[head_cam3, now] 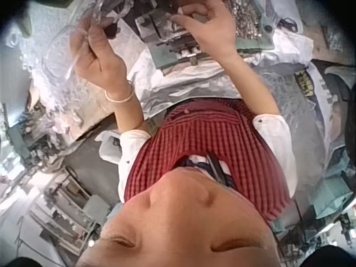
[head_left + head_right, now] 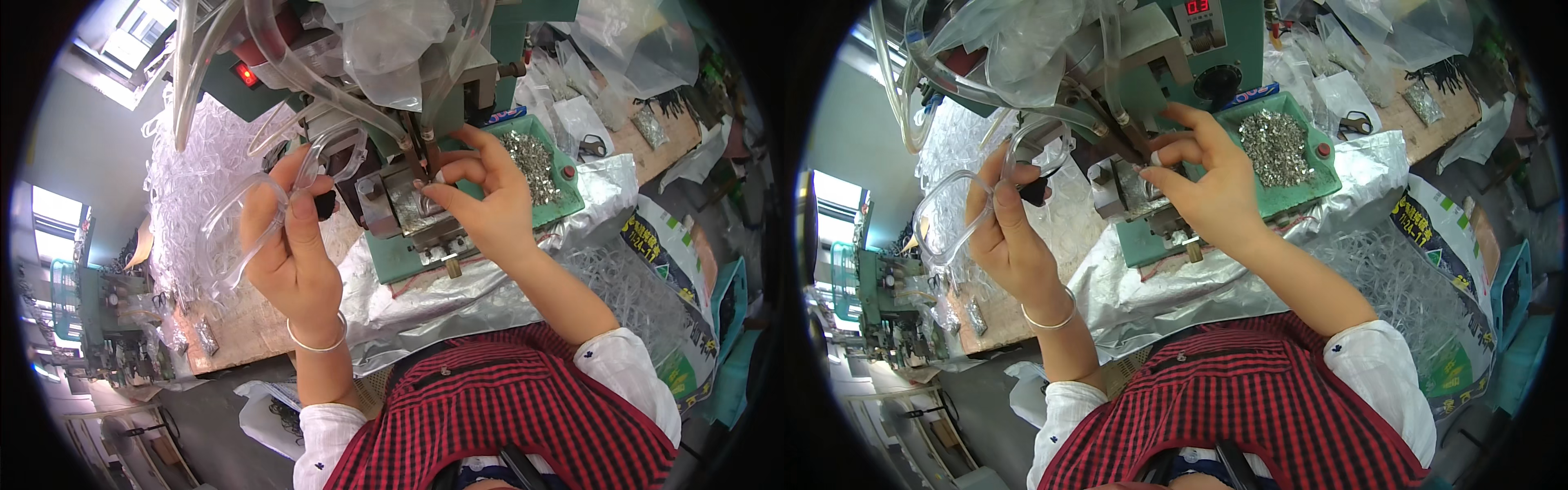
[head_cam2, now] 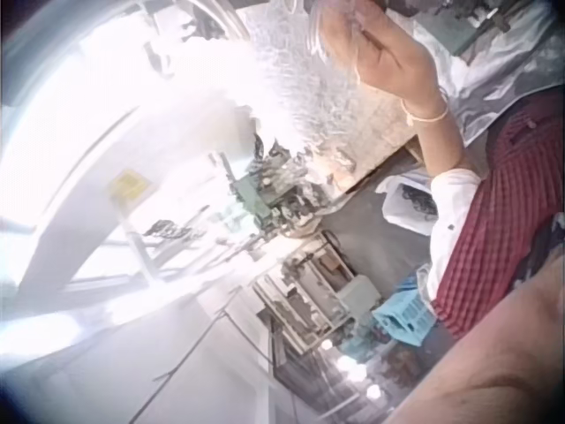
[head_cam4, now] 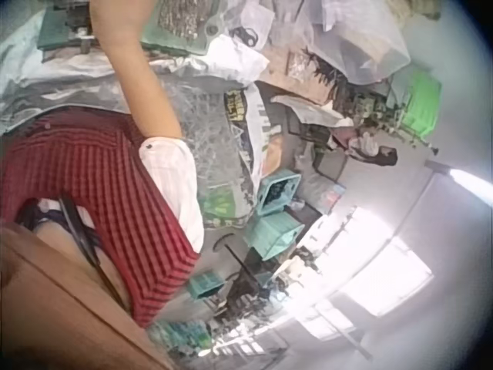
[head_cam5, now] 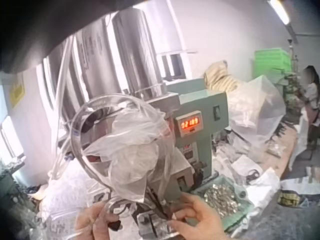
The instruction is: The person repeatedly picks small black plastic pieces and clear plastic rings, places them into a green machine, and presses a lever to assemble them. The person then removes the assembled units and places them on the table.
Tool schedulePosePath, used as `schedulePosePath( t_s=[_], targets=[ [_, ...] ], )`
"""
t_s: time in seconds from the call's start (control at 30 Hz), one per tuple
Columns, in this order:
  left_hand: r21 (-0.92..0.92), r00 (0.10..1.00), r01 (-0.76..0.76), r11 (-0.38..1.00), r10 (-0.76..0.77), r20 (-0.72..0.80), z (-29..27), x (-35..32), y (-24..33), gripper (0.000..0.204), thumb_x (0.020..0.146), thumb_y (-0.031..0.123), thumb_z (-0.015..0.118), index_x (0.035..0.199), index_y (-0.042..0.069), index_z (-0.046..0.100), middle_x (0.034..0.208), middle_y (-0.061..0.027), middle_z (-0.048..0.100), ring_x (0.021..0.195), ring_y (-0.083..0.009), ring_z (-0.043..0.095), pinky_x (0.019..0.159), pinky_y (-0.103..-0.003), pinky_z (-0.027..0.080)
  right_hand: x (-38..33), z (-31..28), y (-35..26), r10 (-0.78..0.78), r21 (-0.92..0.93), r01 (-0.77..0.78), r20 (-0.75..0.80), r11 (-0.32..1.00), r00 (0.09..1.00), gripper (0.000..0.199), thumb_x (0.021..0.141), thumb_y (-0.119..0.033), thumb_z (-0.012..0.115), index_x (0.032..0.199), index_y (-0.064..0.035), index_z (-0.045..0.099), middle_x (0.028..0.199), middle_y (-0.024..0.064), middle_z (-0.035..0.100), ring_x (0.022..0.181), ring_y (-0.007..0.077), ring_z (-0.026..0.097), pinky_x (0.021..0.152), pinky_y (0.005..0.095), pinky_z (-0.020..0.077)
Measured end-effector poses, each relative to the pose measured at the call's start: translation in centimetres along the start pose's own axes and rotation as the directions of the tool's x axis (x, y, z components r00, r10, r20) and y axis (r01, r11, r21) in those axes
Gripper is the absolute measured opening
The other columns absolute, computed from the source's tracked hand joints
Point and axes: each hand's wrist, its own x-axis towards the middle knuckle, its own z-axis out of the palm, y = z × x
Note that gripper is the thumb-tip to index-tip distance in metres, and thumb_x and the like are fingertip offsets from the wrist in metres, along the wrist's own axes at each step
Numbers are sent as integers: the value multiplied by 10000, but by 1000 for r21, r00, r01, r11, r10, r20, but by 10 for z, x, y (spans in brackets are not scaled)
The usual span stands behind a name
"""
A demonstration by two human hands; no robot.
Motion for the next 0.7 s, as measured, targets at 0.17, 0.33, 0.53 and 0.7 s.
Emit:
schedulePosePath(
  t_s=[0.17, 0.33, 0.53, 0.7],
  targets=[
    [-60, 995, 59, 996, -55, 81, -10, 4, -2, 249, 1019, 98, 594, 1199, -62, 653, 1026, -127, 718, 840, -135, 658, 751, -245, 491, 15, -10, -15, 184, 159, -196, 89, 968, 979, 639, 814, 63, 717, 1390, 73, 441, 1108, 140, 693, 1047, 183, 659, 966, 322, 526],
    [-329, 905, 395, 858, -302, 298, -7, -23, 25, 252, 1014, 111, 575, 1218, -27, 630, 797, -79, 701, 656, -88, 586, 602, -224, 465, 6, -28, -31, 198, 292, -262, 233, 920, 952, 504, 863, -8, 665, 1349, 24, 535, 1163, 93, 691, 1100, 172, 636, 968, 321, 485],
    [-93, 166, 982, 166, -510, 844, 22, -45, 27, 403, 1062, 289, 452, 1213, -45, 619, 607, -112, 629, 426, -91, 492, 344, -202, 315, 1, -102, 54, -185, -856, 169, 88, 489, 979, 250, 783, -83, 736, 1030, -44, 725, 1152, 167, 676, 1156, 336, 618, 988, 428, 488],
    [-89, 90, 996, 31, -582, 808, 36, -48, 21, 426, 1067, 303, 437, 1218, -47, 627, 587, -81, 613, 401, -61, 439, 323, -191, 270, -9, -116, 95, -325, -877, 177, 25, 447, 945, 163, 761, -121, 766, 917, -82, 745, 1082, 134, 693, 1096, 336, 637, 931, 442, 509]
  ],
)
